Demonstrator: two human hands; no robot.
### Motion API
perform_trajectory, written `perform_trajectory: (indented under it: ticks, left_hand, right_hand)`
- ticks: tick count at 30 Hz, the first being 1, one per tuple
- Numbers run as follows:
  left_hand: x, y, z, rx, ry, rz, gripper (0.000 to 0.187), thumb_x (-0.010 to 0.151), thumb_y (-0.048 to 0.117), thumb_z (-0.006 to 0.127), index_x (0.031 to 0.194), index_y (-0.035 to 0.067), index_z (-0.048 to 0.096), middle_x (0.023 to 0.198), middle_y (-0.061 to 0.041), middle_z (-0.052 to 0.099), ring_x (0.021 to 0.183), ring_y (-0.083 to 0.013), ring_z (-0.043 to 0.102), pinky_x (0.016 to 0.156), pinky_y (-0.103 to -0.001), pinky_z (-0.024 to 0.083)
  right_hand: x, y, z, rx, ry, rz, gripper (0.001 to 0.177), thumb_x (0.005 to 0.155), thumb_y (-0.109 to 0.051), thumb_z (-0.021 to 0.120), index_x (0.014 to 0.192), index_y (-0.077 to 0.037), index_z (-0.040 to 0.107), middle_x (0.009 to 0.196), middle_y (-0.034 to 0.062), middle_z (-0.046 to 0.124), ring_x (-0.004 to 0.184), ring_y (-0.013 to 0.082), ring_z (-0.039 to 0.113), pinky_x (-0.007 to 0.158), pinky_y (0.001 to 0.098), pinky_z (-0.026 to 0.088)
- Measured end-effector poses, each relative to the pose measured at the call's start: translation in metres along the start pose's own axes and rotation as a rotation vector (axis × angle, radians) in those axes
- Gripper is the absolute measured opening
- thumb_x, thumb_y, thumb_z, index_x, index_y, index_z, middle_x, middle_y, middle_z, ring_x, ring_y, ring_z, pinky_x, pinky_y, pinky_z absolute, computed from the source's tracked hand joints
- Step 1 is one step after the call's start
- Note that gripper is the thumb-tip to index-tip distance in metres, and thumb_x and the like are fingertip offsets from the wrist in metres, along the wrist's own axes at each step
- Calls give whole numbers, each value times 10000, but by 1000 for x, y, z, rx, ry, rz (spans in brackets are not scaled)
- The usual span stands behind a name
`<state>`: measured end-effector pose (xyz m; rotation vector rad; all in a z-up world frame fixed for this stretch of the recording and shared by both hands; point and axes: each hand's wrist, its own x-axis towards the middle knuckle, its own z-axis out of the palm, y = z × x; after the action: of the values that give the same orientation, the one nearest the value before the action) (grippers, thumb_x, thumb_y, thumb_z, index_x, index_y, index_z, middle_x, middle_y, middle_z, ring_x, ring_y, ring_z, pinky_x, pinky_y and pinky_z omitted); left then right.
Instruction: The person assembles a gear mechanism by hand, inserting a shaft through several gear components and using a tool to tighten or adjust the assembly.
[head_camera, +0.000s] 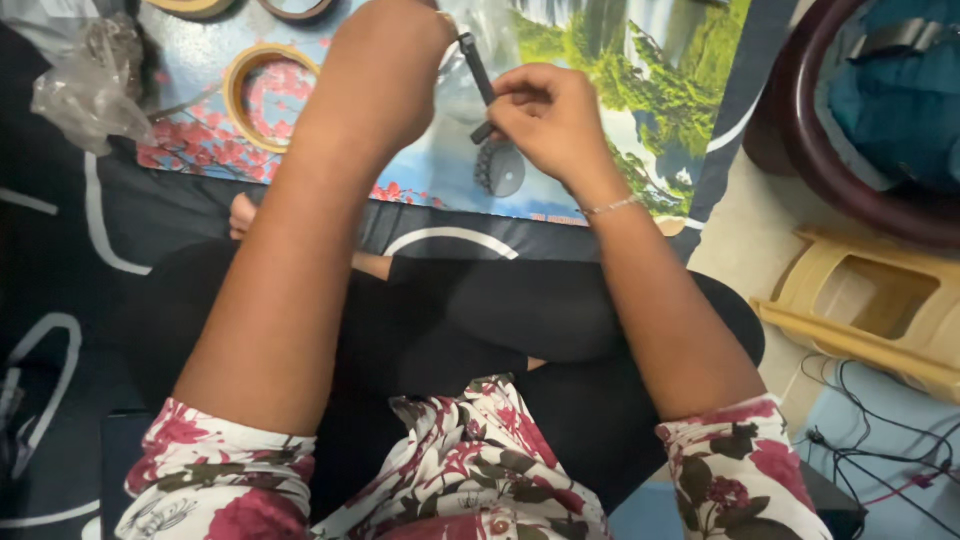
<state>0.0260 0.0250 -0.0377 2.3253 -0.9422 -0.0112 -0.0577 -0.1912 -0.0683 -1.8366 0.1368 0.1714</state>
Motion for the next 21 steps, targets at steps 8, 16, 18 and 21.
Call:
perform_trajectory:
  ticks: [8, 16, 18, 21]
  left_hand:
    - [1, 12, 0, -23, -406, -30, 854, 476, -160, 659, 1294, 88, 680, 1512, -202, 478, 1278, -413, 537, 988, -459, 473]
    - [-1, 31, 47, 24, -477, -119, 942, 679, 8, 729, 1553, 130, 401, 1615, -68, 372, 1290, -392, 521, 965, -493, 491]
    - [-6, 27, 64, 114, -472, -172, 924, 721, 146, 803, 1548, 149, 391, 1611, -49, 355, 1310, -415, 479, 960, -543, 469]
    - [-19, 10, 91, 384, -197, -62, 819, 835, 68, 703, 1609, 190, 467, 1665, -59, 374, 1315, -363, 482, 1004, -555, 425]
  right_hand:
    - [7, 27, 1, 239, 36, 352, 226, 890, -22, 751, 1091, 75, 714, 965, 112, 770, 800, 154, 754, 724, 264, 635]
    - [10, 49, 0, 534, 10, 144, 374, 937, 19, 682, 1279, -48, 547, 1126, 140, 745, 1026, 168, 749, 915, 269, 616]
    - [15, 47, -16, 549, -32, 93, 412, 934, 35, 682, 1315, -66, 560, 1154, 128, 725, 1054, 158, 725, 925, 260, 598]
    - [13, 32, -59, -277, 126, -155, 237, 941, 26, 727, 1171, -26, 700, 1105, 90, 757, 1022, 163, 755, 900, 285, 622]
